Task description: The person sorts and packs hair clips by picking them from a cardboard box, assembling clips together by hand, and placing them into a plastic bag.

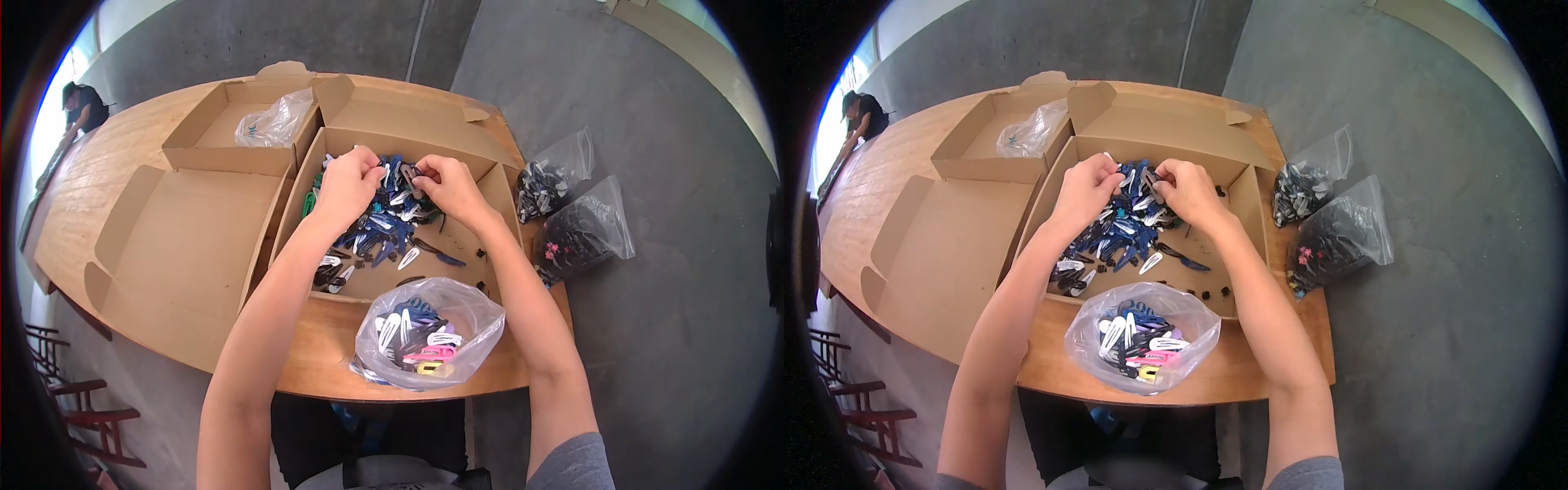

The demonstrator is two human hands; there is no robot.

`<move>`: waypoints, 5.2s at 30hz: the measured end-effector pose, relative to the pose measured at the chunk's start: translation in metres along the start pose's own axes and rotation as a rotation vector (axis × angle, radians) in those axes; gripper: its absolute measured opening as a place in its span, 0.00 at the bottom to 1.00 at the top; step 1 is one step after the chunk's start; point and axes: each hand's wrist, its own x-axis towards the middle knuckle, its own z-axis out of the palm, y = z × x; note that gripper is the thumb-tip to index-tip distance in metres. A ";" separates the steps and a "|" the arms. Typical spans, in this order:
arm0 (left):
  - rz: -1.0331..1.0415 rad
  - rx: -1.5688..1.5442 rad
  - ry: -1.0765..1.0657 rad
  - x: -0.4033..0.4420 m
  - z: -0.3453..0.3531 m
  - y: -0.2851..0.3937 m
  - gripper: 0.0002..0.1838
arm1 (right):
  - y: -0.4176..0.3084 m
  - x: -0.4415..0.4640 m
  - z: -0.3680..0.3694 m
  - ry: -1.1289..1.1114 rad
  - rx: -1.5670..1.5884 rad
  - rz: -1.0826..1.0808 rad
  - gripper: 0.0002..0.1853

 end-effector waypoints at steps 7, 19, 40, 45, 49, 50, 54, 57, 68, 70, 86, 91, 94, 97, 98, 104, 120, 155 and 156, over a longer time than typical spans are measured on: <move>-0.483 -1.035 -0.282 0.005 -0.011 0.012 0.09 | -0.022 0.002 -0.007 -0.073 0.477 0.099 0.06; -0.461 -1.034 -0.386 0.004 -0.012 0.014 0.08 | -0.033 -0.004 -0.015 -0.146 0.563 0.108 0.07; -0.319 -1.171 -0.577 -0.003 -0.020 0.038 0.07 | -0.093 -0.078 -0.053 0.093 0.193 0.066 0.12; -0.238 -1.021 -0.525 -0.016 -0.050 0.077 0.07 | -0.099 -0.082 -0.054 0.023 0.319 0.074 0.11; -0.080 -0.753 -0.450 -0.041 -0.096 0.119 0.08 | -0.124 -0.108 -0.087 0.304 0.338 0.028 0.11; -0.077 -0.757 -0.452 -0.049 -0.100 0.122 0.08 | -0.132 -0.116 -0.095 0.331 0.364 0.034 0.12; 0.551 -0.299 -0.582 -0.076 -0.120 0.127 0.08 | -0.148 -0.144 -0.098 0.464 0.201 -0.152 0.12; 0.512 -0.203 -0.571 -0.074 -0.126 0.119 0.08 | -0.151 -0.153 -0.098 0.336 -0.042 -0.489 0.12; -0.138 0.072 -0.267 -0.013 -0.057 0.012 0.07 | -0.047 -0.062 -0.068 -0.059 -0.210 0.143 0.10; -0.134 0.209 -0.327 -0.010 -0.046 -0.005 0.06 | -0.011 -0.038 -0.049 -0.217 -0.404 0.257 0.13; -0.159 0.390 -0.375 -0.026 -0.031 -0.022 0.05 | 0.035 -0.038 -0.031 -0.237 -0.334 0.467 0.07; -0.118 0.398 -0.355 -0.026 -0.031 -0.022 0.05 | 0.043 -0.034 -0.035 0.212 -0.288 0.258 0.07; -0.112 0.354 -0.332 -0.026 -0.033 -0.020 0.05 | 0.049 -0.034 -0.031 -0.017 -0.198 0.115 0.09; -0.106 0.304 -0.323 -0.025 -0.036 -0.017 0.04 | 0.047 -0.036 -0.022 -0.203 -0.295 0.118 0.11; -0.088 0.275 -0.316 -0.025 -0.036 -0.017 0.04 | 0.044 -0.036 -0.022 -0.207 -0.292 0.118 0.11; -0.091 0.070 -0.290 -0.024 -0.037 -0.023 0.04 | 0.045 -0.038 -0.025 -0.254 -0.358 0.208 0.12; 0.423 -0.360 -0.379 -0.060 -0.104 0.107 0.02 | 0.039 -0.043 -0.041 -0.239 -0.364 0.294 0.09; -0.034 -0.009 -0.433 -0.082 -0.043 0.025 0.06 | -0.099 -0.101 -0.073 0.062 -0.032 0.062 0.06; -0.019 -0.007 -0.430 -0.082 -0.043 0.025 0.06 | -0.078 -0.089 -0.067 0.004 -0.086 0.084 0.07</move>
